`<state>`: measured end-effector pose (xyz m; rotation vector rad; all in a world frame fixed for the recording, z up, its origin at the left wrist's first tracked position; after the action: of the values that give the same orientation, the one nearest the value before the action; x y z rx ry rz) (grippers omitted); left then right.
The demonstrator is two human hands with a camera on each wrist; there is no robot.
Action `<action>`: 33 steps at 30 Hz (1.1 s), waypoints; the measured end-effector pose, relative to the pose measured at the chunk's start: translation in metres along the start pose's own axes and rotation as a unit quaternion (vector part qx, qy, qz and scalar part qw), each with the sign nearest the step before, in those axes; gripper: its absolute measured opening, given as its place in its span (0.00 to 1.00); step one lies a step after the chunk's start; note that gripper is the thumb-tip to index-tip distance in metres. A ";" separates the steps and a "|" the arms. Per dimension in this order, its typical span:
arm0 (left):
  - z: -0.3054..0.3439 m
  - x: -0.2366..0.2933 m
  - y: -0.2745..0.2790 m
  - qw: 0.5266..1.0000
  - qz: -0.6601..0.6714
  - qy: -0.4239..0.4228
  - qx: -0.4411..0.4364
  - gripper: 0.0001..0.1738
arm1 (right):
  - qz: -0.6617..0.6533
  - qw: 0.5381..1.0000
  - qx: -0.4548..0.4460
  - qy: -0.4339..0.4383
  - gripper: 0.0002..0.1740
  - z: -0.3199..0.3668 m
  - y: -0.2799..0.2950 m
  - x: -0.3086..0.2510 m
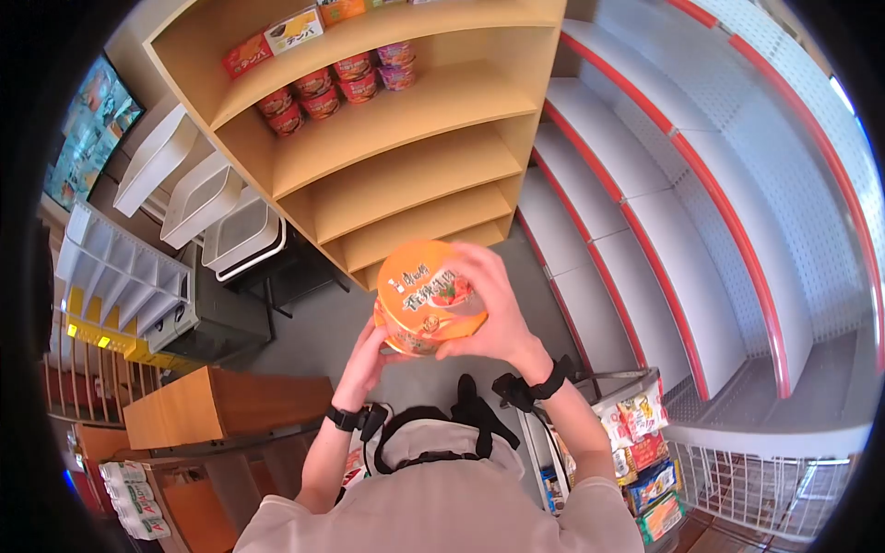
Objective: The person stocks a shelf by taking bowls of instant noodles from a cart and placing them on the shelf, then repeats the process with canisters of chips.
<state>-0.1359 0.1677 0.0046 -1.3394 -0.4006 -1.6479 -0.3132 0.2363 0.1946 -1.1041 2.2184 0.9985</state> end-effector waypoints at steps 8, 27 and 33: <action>-0.090 0.039 -0.019 1.000 0.022 -0.006 -0.007 0.36 | -0.235 0.938 0.176 -0.184 0.71 -0.015 -0.013 0.097; -0.325 0.149 -0.018 0.999 -0.011 -0.030 -0.030 0.46 | -0.197 0.910 0.232 -0.281 0.36 -0.178 0.000 0.269; -0.356 0.148 0.008 1.000 -0.012 -0.016 0.010 0.45 | -0.214 0.913 0.160 -0.307 0.31 -0.252 0.020 0.360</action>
<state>-0.3302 -0.1650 0.0096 -1.3526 -0.4514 -1.6394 -0.5558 -0.1229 0.1201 -0.9056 1.4788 0.6392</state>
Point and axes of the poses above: each hand's wrist, its own z-axis away from the middle knuckle, its own y-axis out of the back of the hand, x = y × z, the point moved 10 cm from there along -z, towards the middle knuckle, and after that the axes turned 2 degrees about -y, right-handed, at the moved point
